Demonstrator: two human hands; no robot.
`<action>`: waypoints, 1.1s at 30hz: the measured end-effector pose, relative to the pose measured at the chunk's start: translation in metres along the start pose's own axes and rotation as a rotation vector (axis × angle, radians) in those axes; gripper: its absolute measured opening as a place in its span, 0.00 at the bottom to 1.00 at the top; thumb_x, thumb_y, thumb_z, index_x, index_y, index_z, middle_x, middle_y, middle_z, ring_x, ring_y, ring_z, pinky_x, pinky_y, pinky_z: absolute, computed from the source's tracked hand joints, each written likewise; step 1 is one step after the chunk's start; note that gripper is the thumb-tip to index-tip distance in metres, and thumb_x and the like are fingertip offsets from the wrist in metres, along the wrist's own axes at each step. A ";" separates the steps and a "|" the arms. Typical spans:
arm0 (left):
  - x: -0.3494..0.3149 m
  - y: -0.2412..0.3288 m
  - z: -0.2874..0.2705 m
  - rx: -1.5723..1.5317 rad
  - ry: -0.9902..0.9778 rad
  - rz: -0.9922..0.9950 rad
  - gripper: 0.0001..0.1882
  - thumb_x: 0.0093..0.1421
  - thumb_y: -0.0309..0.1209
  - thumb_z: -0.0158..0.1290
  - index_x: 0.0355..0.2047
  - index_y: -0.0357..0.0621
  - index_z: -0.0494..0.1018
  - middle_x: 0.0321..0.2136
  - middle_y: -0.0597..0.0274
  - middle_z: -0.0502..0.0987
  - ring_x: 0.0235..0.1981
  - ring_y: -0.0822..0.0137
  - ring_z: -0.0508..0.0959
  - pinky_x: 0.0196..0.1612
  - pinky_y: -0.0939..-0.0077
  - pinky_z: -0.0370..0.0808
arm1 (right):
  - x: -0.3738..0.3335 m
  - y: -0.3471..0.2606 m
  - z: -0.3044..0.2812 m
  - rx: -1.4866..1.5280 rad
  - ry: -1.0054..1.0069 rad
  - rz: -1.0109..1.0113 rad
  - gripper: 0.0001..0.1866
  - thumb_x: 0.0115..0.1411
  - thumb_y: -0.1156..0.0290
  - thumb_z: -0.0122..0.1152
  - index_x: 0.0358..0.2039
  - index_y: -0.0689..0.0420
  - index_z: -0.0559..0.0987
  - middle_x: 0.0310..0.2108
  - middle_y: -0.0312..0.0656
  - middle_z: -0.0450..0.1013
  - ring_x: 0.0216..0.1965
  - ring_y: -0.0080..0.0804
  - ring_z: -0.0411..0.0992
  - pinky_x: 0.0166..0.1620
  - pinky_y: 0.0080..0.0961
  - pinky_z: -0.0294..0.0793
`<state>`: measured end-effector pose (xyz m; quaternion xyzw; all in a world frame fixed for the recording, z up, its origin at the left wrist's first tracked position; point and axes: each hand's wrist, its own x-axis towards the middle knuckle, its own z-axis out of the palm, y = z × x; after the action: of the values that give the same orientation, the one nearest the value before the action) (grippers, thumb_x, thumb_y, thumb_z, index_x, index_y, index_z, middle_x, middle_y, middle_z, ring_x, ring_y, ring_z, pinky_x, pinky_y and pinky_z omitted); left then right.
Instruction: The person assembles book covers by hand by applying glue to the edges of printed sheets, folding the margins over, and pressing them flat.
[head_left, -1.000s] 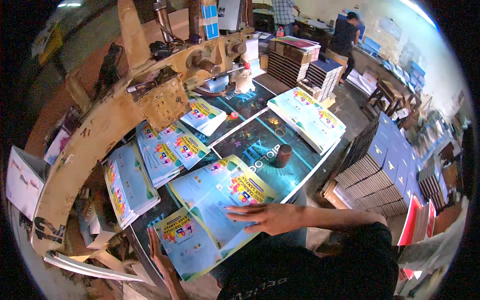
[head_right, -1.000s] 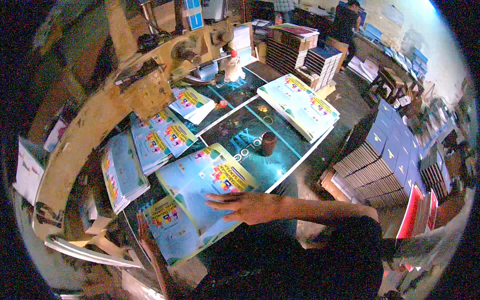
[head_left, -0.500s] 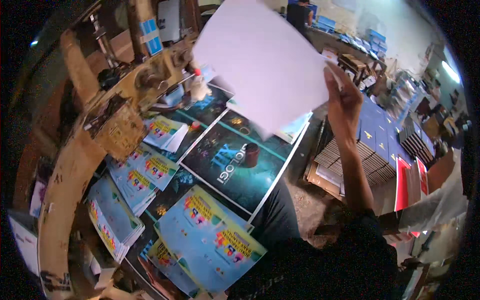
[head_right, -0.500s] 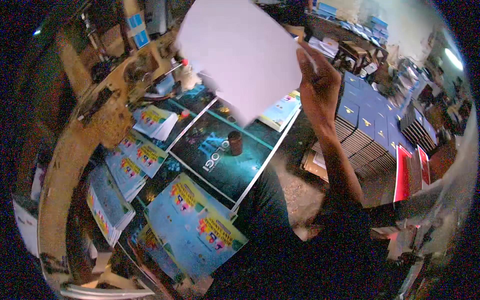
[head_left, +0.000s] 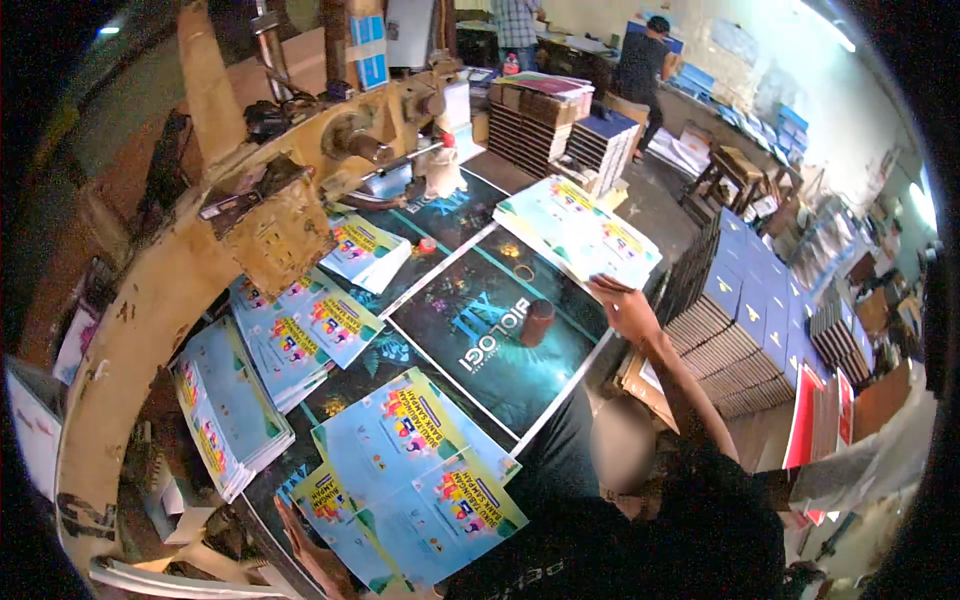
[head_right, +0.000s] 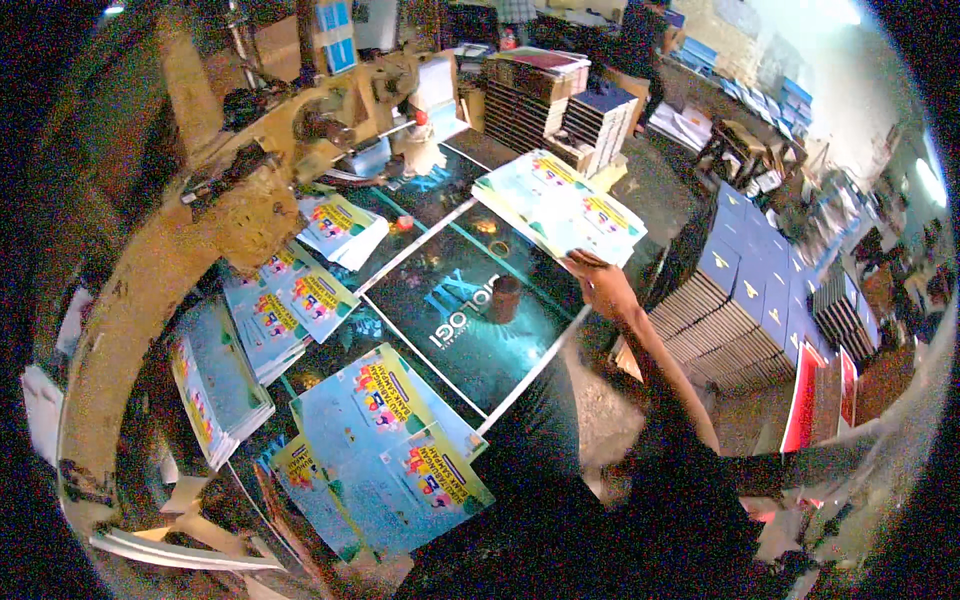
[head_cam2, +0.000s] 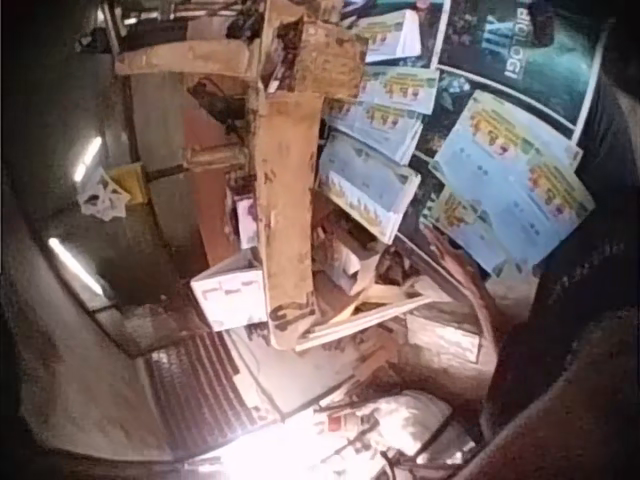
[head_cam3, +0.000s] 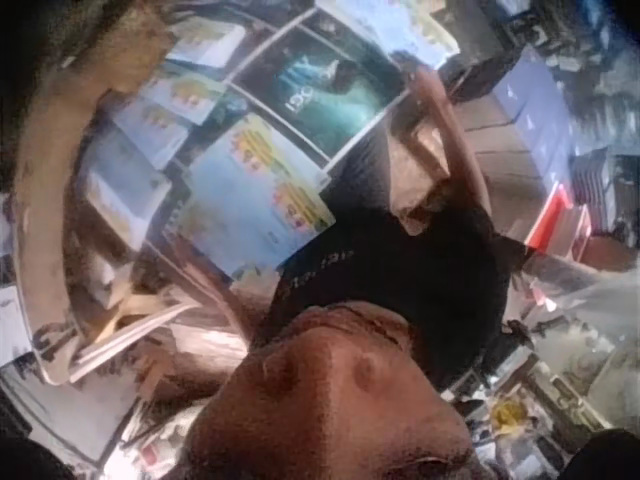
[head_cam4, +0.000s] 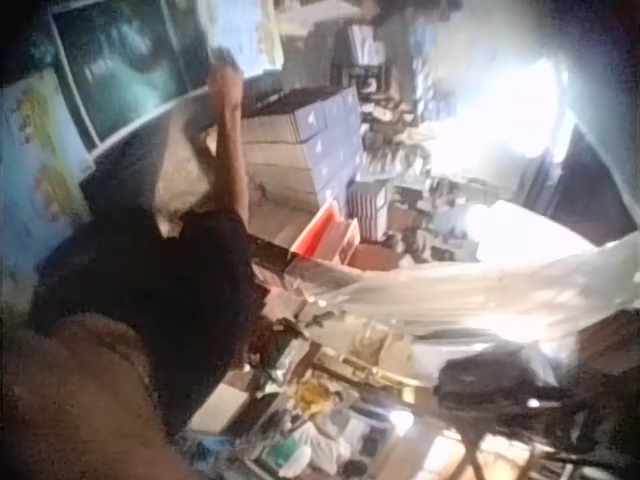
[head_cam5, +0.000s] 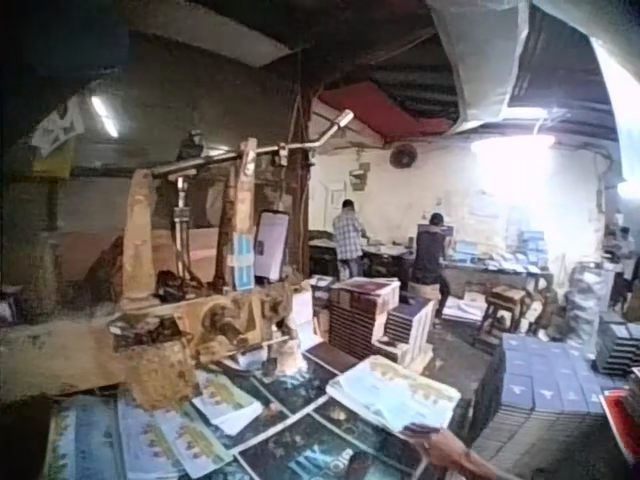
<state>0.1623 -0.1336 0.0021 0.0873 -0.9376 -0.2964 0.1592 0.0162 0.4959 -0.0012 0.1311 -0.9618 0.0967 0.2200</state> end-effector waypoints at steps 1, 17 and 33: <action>-0.002 -0.001 -0.002 -0.001 0.000 -0.006 0.30 0.58 0.28 0.50 0.63 0.47 0.66 0.65 0.49 0.63 0.66 0.52 0.64 0.67 0.48 0.54 | 0.002 -0.007 -0.003 0.060 -0.002 0.022 0.20 0.59 0.75 0.57 0.53 0.54 0.78 0.52 0.49 0.75 0.54 0.46 0.73 0.56 0.36 0.73; -0.002 0.007 -0.004 0.008 -0.022 -0.105 0.31 0.58 0.29 0.50 0.64 0.47 0.65 0.66 0.49 0.63 0.66 0.52 0.64 0.67 0.47 0.53 | 0.384 -0.114 -0.113 -0.355 0.615 -0.295 0.29 0.53 0.60 0.60 0.53 0.60 0.68 0.66 0.51 0.57 0.66 0.53 0.53 0.59 0.62 0.53; 0.001 0.014 -0.004 0.013 -0.045 -0.183 0.31 0.59 0.31 0.51 0.65 0.47 0.63 0.66 0.49 0.62 0.66 0.52 0.63 0.67 0.45 0.52 | 0.489 -0.110 -0.117 -0.576 0.664 -0.166 0.28 0.55 0.60 0.55 0.55 0.59 0.68 0.67 0.46 0.57 0.69 0.49 0.50 0.60 0.67 0.52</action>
<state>0.1617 -0.1249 0.0136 0.1669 -0.9310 -0.3055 0.1096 -0.3293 0.3173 0.3357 0.1031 -0.8130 -0.1561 0.5513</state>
